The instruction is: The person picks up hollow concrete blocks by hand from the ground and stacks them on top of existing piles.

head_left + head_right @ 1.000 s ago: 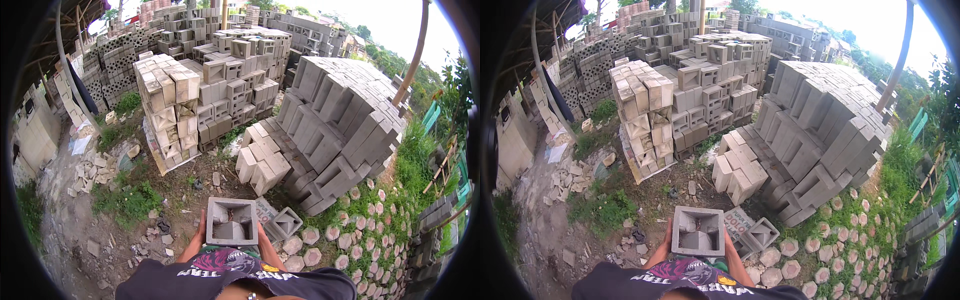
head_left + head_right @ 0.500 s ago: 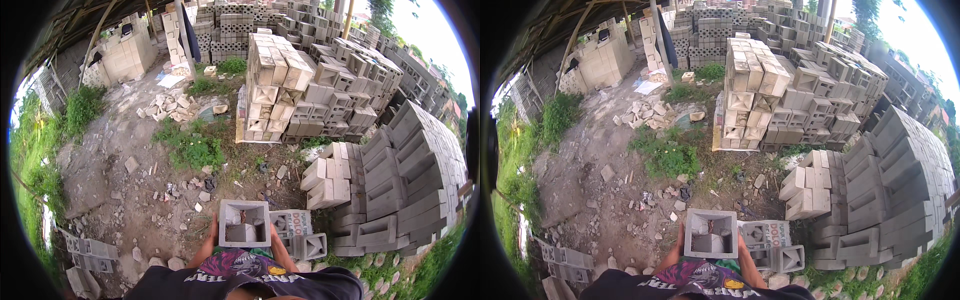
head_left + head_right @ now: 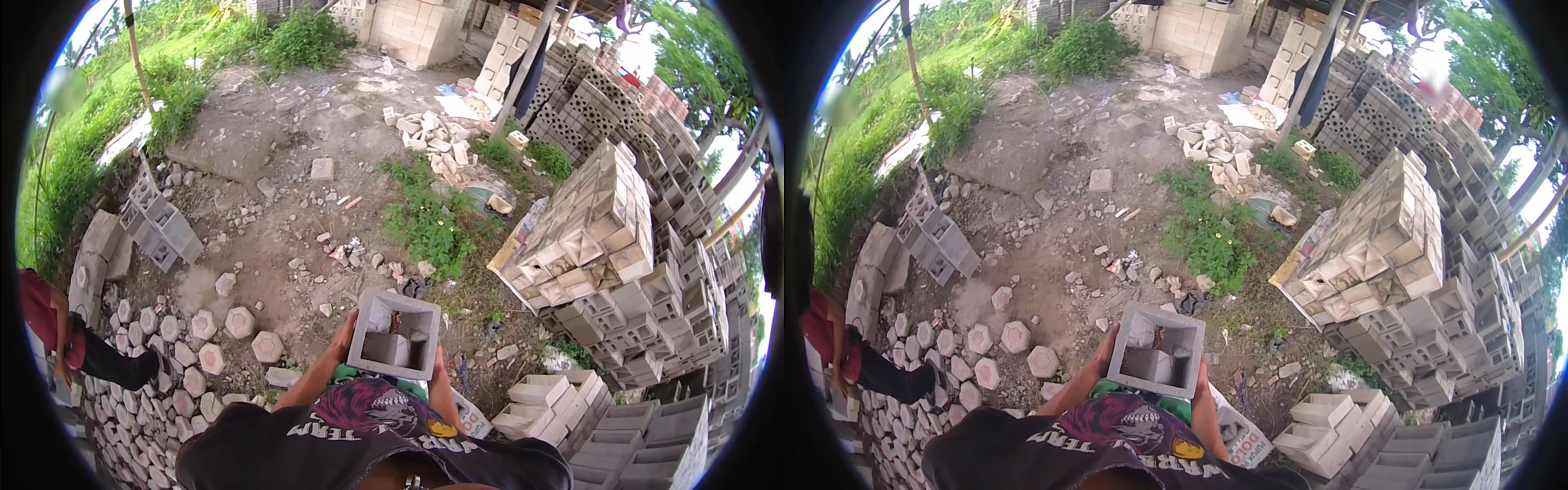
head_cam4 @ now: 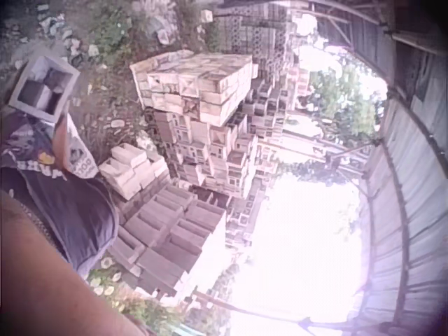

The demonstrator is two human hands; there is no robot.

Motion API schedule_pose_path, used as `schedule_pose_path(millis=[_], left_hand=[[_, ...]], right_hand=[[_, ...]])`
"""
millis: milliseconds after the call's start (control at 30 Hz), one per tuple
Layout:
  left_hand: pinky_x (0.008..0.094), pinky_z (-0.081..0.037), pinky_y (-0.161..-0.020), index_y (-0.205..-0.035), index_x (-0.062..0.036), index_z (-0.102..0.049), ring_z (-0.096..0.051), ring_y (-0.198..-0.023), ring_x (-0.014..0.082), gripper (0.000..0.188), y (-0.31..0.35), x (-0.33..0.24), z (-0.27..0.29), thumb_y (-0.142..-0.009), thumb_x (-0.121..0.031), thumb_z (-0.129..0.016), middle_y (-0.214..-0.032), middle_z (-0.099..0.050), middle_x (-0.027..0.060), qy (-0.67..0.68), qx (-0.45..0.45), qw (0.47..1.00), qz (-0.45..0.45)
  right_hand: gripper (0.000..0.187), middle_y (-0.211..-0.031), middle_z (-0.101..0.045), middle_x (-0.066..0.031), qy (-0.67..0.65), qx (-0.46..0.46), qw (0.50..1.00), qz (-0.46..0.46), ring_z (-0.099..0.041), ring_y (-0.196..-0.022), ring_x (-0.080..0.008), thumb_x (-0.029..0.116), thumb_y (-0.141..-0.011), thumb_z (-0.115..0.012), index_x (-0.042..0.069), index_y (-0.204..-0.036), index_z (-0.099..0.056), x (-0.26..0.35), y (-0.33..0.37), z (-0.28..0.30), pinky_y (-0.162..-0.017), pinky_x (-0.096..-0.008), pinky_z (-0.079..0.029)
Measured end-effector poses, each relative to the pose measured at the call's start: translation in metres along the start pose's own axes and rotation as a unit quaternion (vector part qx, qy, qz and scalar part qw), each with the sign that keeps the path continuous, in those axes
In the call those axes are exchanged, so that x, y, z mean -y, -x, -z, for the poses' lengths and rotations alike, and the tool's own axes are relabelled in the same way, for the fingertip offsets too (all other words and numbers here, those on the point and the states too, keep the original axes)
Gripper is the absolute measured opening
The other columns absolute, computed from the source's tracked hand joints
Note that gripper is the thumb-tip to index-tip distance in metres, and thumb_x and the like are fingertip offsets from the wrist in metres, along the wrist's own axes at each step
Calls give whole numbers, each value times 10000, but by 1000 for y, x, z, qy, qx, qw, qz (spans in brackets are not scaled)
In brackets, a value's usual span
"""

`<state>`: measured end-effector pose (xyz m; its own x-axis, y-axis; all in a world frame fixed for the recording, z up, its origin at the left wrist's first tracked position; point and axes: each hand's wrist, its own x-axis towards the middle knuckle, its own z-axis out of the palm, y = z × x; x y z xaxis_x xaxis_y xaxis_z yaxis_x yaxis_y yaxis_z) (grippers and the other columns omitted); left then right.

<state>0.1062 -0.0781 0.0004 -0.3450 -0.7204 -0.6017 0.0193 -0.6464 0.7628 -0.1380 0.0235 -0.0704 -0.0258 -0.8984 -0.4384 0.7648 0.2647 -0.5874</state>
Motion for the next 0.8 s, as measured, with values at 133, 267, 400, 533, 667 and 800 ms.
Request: schedule_pose_path(millis=[133,267,400,533,667,800], left_hand=[[357,-448,-679,-1053,32,-654,-561,-768,202,809,-2,11,52,-855,-696,-362,-881,-645,118,28,-82,996,-10],[343,-445,-667,-1059,31,-647,-557,-755,199,798,-15,66,130,-854,-691,-376,-877,-641,110,239,-153,957,-60],[316,-440,-711,-1131,21,-616,-549,-819,188,801,22,42,137,-855,-691,-376,-964,-629,111,253,-262,927,-87],[306,-440,-728,-1137,8,-618,-546,-822,167,792,48,54,162,-866,-689,-355,-960,-625,87,314,-335,882,-105],[309,-437,-770,-1201,10,-577,-539,-883,174,802,52,62,182,-876,-683,-337,-1030,-612,92,400,-323,847,-136],[305,-421,-855,-1266,13,-526,-533,-974,195,822,29,42,202,-879,-683,-323,-1123,-591,115,381,-368,834,-155]], right_hand=[[678,-1231,-544,-79,12,41,999,-33,-515,-1108,-227,599,-910,-391,69,-1326,-454,-12,-52,-26,-989,-352,-403],[701,-1275,-513,-87,82,102,981,-145,-495,-1149,-228,610,-908,-383,64,-1345,-432,-32,-98,-111,-1007,-348,-386],[758,-1378,-428,-109,204,159,957,-134,-442,-1232,-258,620,-914,-345,39,-1402,-342,-44,-119,-167,-1053,-367,-339],[766,-1380,-419,-129,262,210,910,-242,-444,-1233,-269,626,-916,-322,39,-1409,-323,-76,-152,-197,-1049,-370,-348],[772,-1346,-447,-133,296,235,872,-310,-472,-1200,-263,630,-917,-311,31,-1404,-323,-87,-165,-251,-1039,-368,-361],[777,-1321,-465,-132,270,291,862,-315,-485,-1178,-259,635,-916,-305,22,-1394,-333,-104,-223,-268,-1027,-368,-372]])
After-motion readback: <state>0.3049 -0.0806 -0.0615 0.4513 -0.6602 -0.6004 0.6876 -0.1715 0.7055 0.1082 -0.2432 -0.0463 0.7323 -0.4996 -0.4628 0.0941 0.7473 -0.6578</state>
